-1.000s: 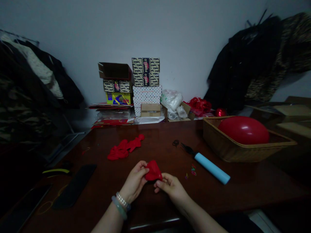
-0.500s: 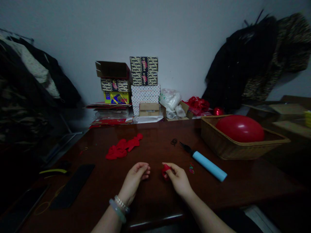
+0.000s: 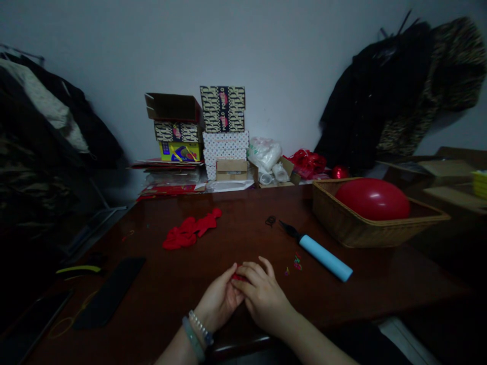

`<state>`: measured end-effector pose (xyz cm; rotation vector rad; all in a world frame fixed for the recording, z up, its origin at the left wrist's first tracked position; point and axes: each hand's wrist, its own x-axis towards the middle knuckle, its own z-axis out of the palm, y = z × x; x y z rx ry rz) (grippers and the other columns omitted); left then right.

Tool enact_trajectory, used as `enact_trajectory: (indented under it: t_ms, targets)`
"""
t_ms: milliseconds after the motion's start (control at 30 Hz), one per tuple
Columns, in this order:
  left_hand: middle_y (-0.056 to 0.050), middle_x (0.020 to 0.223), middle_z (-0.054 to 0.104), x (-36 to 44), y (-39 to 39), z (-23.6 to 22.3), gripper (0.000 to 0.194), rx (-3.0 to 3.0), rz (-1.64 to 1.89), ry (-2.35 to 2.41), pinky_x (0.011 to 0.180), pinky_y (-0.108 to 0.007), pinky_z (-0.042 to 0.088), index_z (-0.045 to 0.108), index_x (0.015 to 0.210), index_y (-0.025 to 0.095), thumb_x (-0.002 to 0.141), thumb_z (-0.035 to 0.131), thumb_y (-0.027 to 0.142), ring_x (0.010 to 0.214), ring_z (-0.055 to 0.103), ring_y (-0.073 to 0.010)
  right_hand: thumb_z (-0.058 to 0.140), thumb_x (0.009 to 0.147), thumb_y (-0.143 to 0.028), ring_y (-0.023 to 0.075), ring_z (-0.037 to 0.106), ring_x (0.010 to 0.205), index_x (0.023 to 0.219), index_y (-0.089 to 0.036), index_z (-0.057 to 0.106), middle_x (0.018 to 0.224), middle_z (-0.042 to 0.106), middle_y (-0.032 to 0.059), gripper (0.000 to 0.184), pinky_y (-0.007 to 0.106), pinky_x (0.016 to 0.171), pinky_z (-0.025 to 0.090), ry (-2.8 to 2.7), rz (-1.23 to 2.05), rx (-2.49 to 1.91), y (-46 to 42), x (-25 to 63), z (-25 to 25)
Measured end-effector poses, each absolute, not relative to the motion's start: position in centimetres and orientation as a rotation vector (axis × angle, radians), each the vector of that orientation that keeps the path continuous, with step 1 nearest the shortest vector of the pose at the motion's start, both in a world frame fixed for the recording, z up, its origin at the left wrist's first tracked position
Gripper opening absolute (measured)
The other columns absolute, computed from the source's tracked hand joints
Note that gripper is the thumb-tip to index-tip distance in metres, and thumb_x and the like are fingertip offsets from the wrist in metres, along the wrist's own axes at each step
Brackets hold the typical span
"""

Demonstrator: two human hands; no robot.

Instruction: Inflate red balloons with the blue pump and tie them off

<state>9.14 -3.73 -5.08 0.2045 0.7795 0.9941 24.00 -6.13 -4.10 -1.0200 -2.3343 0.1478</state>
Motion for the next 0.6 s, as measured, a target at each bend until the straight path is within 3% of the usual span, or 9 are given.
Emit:
enact_trajectory:
  t_ms: [133,233,333,600]
  targets:
    - [-0.013,0.096,0.07,8.3,-2.9,-5.1,0.011,0.16,1.162,0.869,0.067,-0.024,0.055,0.061,0.098,0.009,0.09,0.055,0.015,0.079,0.07,-0.0163,0.05,0.091,-0.017,0.0205,0.047,0.123,0.122,-0.035,0.059,0.117,0.065,0.0004,0.037,0.05,0.114,0.01,-2.371,0.161,-1.009,-6.0,24.9,-3.2]
    - [-0.017,0.111,0.067,7.7,-2.7,-4.4,0.018,0.187,1.212,0.866,0.079,-0.032,0.056,0.06,0.106,0.009,0.09,0.056,0.017,0.092,0.069,-0.021,0.054,0.091,-0.028,0.0229,0.048,0.124,0.118,-0.033,0.062,0.123,0.063,0.0024,0.029,0.051,0.112,0.016,-2.253,0.09,-1.227,-4.2,27.3,-3.0]
    - [-0.018,0.115,0.066,7.3,-2.8,-3.7,0.021,0.186,1.24,0.871,0.082,-0.034,0.056,0.06,0.109,0.009,0.091,0.054,0.016,0.093,0.069,-0.0215,0.053,0.091,-0.036,0.0247,0.047,0.125,0.119,-0.03,0.062,0.13,0.059,0.0055,0.031,0.049,0.108,0.023,-2.111,-0.035,-1.569,-1.8,30.8,-3.6]
    - [-0.018,0.115,0.067,6.9,-2.6,-3.2,0.023,0.16,1.26,0.836,0.084,-0.037,0.056,0.059,0.111,0.008,0.09,0.052,0.015,0.094,0.069,-0.0233,0.055,0.085,-0.044,0.0349,0.045,0.128,0.136,-0.019,0.048,0.145,0.045,0.0148,0.057,0.052,0.102,0.03,-1.855,-0.053,-2.173,0.5,38.5,-5.8]
